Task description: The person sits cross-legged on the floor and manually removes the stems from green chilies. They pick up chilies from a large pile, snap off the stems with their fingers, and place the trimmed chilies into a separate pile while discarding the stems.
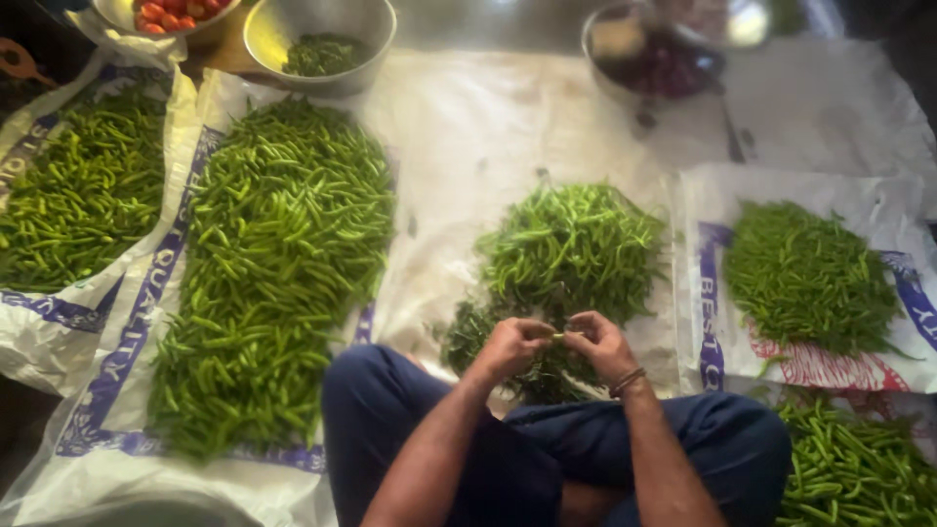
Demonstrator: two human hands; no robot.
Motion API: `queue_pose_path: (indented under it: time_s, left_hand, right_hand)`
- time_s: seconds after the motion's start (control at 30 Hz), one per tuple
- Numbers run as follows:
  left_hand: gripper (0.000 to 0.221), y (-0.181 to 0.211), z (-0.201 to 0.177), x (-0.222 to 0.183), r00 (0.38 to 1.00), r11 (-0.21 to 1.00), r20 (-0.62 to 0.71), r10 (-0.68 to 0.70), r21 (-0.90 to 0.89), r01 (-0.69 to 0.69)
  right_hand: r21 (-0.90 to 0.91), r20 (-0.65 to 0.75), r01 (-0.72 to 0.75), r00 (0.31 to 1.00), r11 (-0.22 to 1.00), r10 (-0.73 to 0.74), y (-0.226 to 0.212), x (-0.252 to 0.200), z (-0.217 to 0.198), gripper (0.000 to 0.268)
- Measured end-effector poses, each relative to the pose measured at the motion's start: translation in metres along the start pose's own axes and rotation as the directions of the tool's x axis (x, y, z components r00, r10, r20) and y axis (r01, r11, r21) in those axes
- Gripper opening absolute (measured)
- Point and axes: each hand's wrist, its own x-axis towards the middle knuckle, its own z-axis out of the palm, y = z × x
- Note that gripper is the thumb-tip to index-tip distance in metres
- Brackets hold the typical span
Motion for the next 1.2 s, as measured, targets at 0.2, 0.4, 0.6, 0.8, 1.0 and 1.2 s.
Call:
queue_pose_path:
  time_s: [0.2, 0.4, 0.6, 0.8, 1.0, 1.2]
  left_hand:
    - [0.025, -0.03, 0.009, 0.013, 0.993, 1.0, -0.118, -0.004, -0.014, 0.002]
    - [0.023, -0.058, 0.007, 0.028, 0.908, 0.917, -0.42, 0.008, 0.365, 0.161]
    - [0.025, -0.045, -0.071, 0.053, 0.658, 0.975, -0.738, -0.149, -0.222, -0.028]
    - [0.028, -0.013, -0.011, 0.073, 0.912, 0.939, -0.389, -0.13, 0.246, 0.239]
    - [0.015, -0.014, 0.0, 0.102, 0.948, 0.815, -0.306, -0.085, 0.526, 0.243]
    - [0.022, 0.012, -0.023, 0.06, 0.933, 0.806, -0.274, -0.235, 0.481, 0.344]
  right_hand:
    - [-0.081, -0.001, 0.155, 0.988, 0.985, -0.156, 0.008, 0.004, 0.009, 0.017]
    - [-0.422, -0.338, 0.132, 0.895, 0.897, -0.29, 0.039, 0.019, -0.016, 0.017]
    - [0.429, -0.476, -0.052, 0.835, 0.902, 0.275, 0.058, 0.036, -0.08, 0.045]
    - [-0.035, -0.366, 0.002, 0.931, 0.999, -0.014, 0.072, 0.03, -0.03, 0.034]
    - [0.052, -0.423, -0.087, 0.9, 0.995, 0.101, 0.055, 0.016, -0.041, 0.026]
    - [0.062, -0.197, -0.032, 0.979, 0.998, 0.044, 0.057, 0.022, -0.026, 0.022]
